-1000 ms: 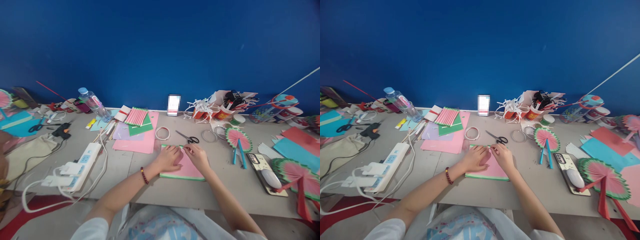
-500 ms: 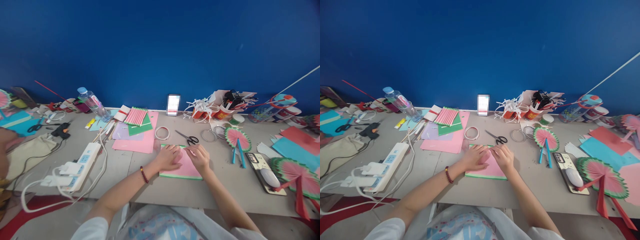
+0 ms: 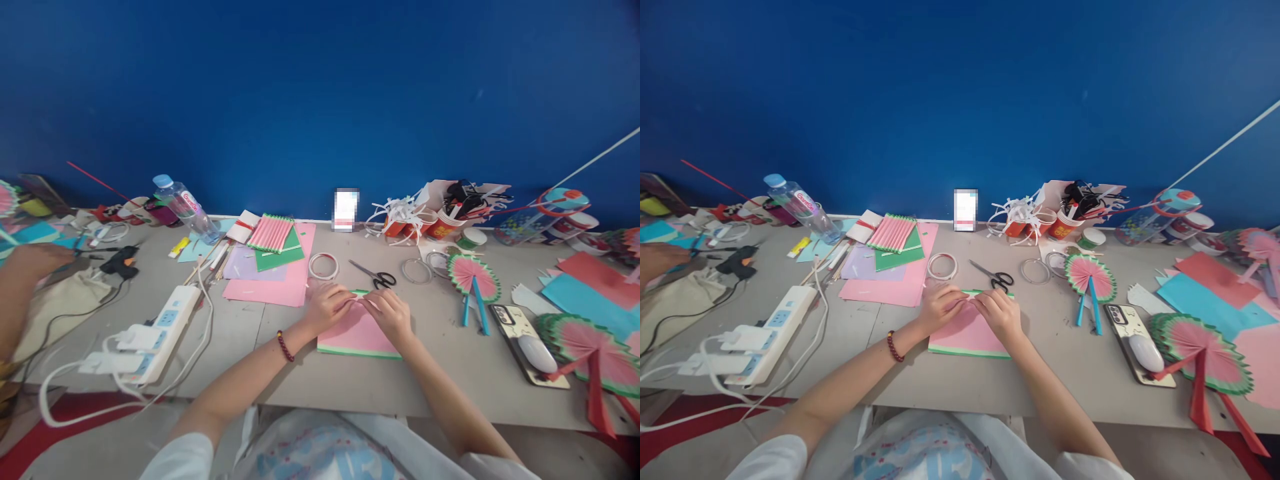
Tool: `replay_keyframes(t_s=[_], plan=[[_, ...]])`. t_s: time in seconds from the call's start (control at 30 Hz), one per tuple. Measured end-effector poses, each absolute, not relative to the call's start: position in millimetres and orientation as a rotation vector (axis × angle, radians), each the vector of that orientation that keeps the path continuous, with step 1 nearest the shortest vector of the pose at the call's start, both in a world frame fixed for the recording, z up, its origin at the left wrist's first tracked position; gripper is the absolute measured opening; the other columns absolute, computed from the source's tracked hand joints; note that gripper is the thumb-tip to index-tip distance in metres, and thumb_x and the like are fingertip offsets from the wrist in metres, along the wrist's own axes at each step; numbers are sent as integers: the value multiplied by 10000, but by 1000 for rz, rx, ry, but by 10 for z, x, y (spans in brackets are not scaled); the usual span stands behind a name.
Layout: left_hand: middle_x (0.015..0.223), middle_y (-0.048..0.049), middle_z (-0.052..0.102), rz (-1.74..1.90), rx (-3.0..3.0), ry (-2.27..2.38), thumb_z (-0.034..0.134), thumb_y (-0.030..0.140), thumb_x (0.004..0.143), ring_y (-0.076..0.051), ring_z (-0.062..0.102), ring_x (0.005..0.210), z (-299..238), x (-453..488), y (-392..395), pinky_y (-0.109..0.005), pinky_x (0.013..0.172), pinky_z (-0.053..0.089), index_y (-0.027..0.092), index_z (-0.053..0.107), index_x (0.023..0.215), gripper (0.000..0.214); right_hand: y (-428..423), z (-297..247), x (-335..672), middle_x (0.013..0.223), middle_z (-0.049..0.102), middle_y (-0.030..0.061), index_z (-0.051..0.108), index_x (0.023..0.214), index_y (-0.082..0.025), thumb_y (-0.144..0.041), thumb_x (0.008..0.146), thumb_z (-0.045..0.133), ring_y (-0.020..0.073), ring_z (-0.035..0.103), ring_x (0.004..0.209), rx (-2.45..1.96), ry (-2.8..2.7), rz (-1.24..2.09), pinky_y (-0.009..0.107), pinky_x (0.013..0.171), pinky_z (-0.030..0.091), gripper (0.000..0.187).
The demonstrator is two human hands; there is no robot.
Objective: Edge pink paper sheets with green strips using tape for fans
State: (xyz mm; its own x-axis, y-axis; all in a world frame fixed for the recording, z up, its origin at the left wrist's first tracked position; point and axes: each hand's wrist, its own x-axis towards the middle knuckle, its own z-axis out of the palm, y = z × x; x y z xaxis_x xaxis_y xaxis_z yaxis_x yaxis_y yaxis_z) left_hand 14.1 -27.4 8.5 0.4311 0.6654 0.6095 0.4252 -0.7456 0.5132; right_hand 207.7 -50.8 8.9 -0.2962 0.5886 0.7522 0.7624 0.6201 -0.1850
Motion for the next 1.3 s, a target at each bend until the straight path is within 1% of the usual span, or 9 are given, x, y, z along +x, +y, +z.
replay_keyframes(t_s=[0.23, 0.33, 0.63, 0.83, 0.93, 1.03, 1.1, 1.2, 1.3], plan=[[777, -33, 645, 1205, 2460, 911, 455, 288, 924, -138, 572, 728, 87, 173, -264, -299, 679, 456, 195, 659, 877, 229, -519, 105, 2070, 766, 685, 32, 627, 867, -211, -195, 840, 631, 146, 598, 710, -1098, -2028, -250, 241, 658, 440, 32], [761, -29, 648, 1198, 2480, 917, 461, 272, 920, -137, 569, 714, 76, 181, -267, -293, 661, 452, 193, 653, 865, 215, -519, 108, 2067, 764, 686, 30, 631, 867, -210, -199, 841, 632, 144, 598, 712, -1098, -2037, -249, 239, 656, 437, 28], [761, -25, 640, 1210, 2527, 956, 471, 203, 887, -142, 567, 728, 4, 194, -280, -293, 666, 448, 202, 634, 852, 167, -526, 114, 2035, 783, 691, 40, 642, 867, -210, -201, 857, 608, 150, 607, 721, -1106, -2057, -188, 238, 658, 440, 37], [783, -32, 630, 1194, 2389, 972, 475, 224, 889, -149, 568, 762, 66, 182, -281, -297, 707, 464, 194, 613, 842, 148, -539, 143, 2011, 807, 696, 48, 650, 884, -211, -212, 883, 567, 150, 622, 749, -1102, -2077, -97, 238, 685, 456, 83], [801, -31, 622, 1216, 2234, 1009, 483, 214, 882, -146, 568, 791, 74, 163, -255, -289, 733, 464, 187, 601, 829, 132, -551, 116, 1993, 823, 698, 53, 654, 880, -217, -258, 883, 570, 156, 632, 763, -1119, -2073, 46, 249, 694, 470, 94], [743, -15, 586, 1200, 2068, 1085, 507, 227, 868, -123, 543, 702, 51, 149, -224, -256, 658, 451, 182, 597, 774, 138, -548, 59, 1972, 787, 679, 46, 651, 876, -220, -327, 880, 563, 143, 609, 678, -1218, -1939, 310, 247, 610, 473, 138], [725, -10, 576, 1151, 1990, 1098, 535, 267, 859, -110, 528, 653, 31, 149, -213, -237, 607, 437, 178, 605, 760, 150, -536, 37, 1955, 768, 662, 39, 649, 865, -220, -371, 863, 567, 134, 585, 632, -1297, -1781, 509, 240, 548, 467, 172], [733, -18, 594, 1100, 1953, 1058, 550, 326, 858, -114, 544, 671, 20, 158, -220, -229, 595, 432, 174, 624, 772, 190, -521, 52, 1924, 769, 655, 40, 651, 831, -213, -422, 820, 589, 136, 579, 625, -1339, -1594, 780, 232, 497, 457, 218], [735, -19, 608, 1079, 1974, 1009, 547, 327, 864, -116, 550, 685, 36, 169, -243, -230, 595, 423, 175, 635, 778, 196, -519, 93, 1900, 765, 653, 44, 651, 815, -201, -428, 796, 606, 133, 566, 599, -1333, -1513, 949, 231, 469, 444, 233]])
